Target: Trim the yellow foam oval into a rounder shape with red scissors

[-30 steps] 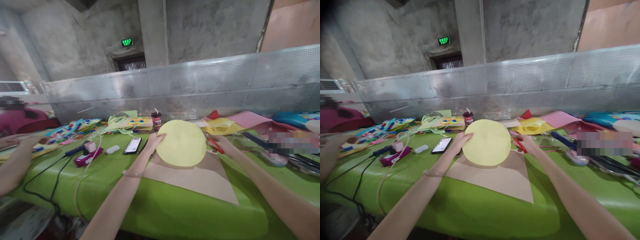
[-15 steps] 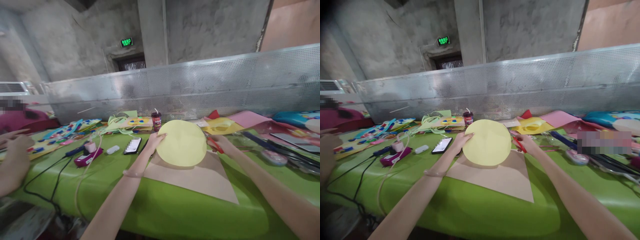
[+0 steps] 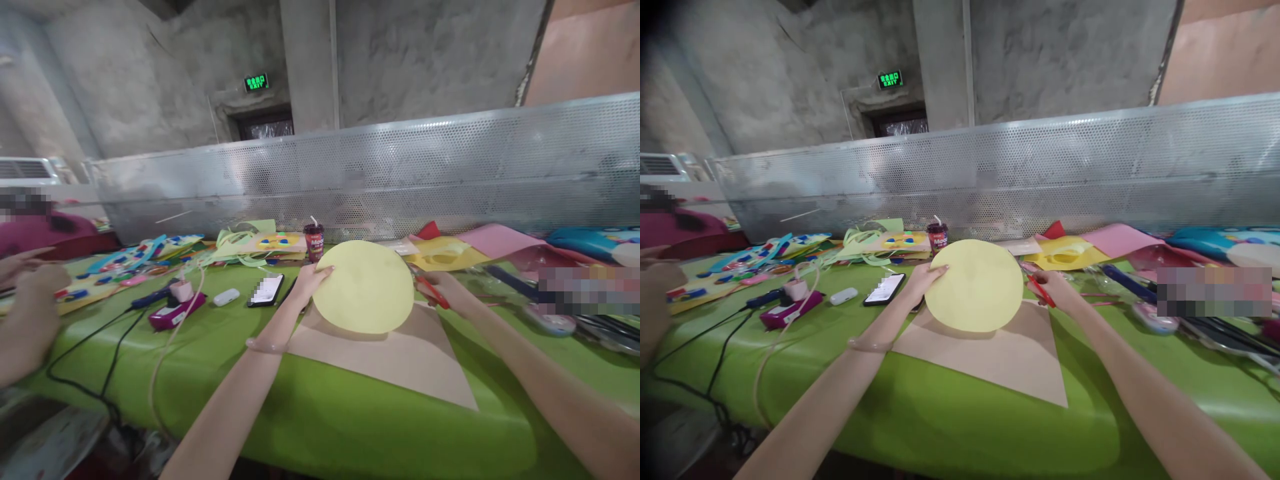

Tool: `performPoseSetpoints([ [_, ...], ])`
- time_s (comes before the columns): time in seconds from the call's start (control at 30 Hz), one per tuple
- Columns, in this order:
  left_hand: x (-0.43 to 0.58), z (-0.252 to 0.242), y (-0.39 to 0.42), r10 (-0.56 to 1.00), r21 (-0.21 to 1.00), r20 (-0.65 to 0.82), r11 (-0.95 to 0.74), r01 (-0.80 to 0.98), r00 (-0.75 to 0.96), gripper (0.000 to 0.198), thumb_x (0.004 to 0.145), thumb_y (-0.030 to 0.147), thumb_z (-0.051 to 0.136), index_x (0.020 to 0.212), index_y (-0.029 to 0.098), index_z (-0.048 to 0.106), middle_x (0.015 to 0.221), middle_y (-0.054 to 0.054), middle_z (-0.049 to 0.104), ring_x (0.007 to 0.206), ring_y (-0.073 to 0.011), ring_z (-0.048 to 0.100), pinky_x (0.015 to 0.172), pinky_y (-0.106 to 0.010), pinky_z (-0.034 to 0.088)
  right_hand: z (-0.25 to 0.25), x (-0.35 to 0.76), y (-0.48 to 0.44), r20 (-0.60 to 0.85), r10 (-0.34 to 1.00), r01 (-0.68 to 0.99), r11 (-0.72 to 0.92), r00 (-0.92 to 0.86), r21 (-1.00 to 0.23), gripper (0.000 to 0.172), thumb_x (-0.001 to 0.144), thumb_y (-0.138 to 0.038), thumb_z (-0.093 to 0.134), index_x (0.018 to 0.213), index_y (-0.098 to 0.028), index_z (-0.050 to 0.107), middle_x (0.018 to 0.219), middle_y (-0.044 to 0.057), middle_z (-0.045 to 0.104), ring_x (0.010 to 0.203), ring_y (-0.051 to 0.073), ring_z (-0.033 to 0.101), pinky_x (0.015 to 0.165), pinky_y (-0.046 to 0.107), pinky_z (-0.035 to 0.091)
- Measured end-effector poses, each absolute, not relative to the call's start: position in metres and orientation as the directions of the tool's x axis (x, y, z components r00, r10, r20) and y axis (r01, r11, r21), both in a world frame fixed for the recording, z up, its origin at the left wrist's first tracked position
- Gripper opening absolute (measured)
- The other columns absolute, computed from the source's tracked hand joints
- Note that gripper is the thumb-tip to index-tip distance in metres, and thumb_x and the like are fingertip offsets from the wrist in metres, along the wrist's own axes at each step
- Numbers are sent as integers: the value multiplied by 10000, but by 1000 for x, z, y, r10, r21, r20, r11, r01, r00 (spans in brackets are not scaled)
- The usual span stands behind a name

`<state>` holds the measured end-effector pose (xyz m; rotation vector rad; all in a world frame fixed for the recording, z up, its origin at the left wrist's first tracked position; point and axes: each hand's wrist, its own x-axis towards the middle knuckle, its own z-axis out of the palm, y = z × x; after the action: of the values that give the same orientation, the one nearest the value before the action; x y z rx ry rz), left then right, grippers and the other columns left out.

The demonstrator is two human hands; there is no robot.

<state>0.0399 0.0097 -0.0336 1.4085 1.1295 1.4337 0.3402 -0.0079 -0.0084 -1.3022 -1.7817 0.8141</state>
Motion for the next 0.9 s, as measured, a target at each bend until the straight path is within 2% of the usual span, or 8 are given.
performPoseSetpoints([
  [0.3,39,-35,12,962,963,269,-268,23,-47,367,605,380,677,860,117,655,785,-87,686,620,-197,628,544,-275,489,-16,348,4,178,961,536,266,-210,-801,273,627,-420,579,673,-153,545,570,20,521,452,113,472,447,263,424],
  [0.73,42,-28,5,965,968,251,-250,22,-74,367,585,357,692,841,96,654,749,-79,685,583,-178,615,525,-260,479,-11,346,-4,229,943,633,333,-243,-699,271,684,-419,504,604,-161,478,518,9,485,436,121,483,437,257,385],
  [0.9,44,-27,4,963,965,263,-261,35,-55,370,587,349,692,862,104,652,754,-75,685,586,-183,618,527,-267,483,-12,345,-5,220,935,606,349,-279,-714,271,683,-410,491,568,-172,435,511,-3,452,416,113,465,438,267,396],
])
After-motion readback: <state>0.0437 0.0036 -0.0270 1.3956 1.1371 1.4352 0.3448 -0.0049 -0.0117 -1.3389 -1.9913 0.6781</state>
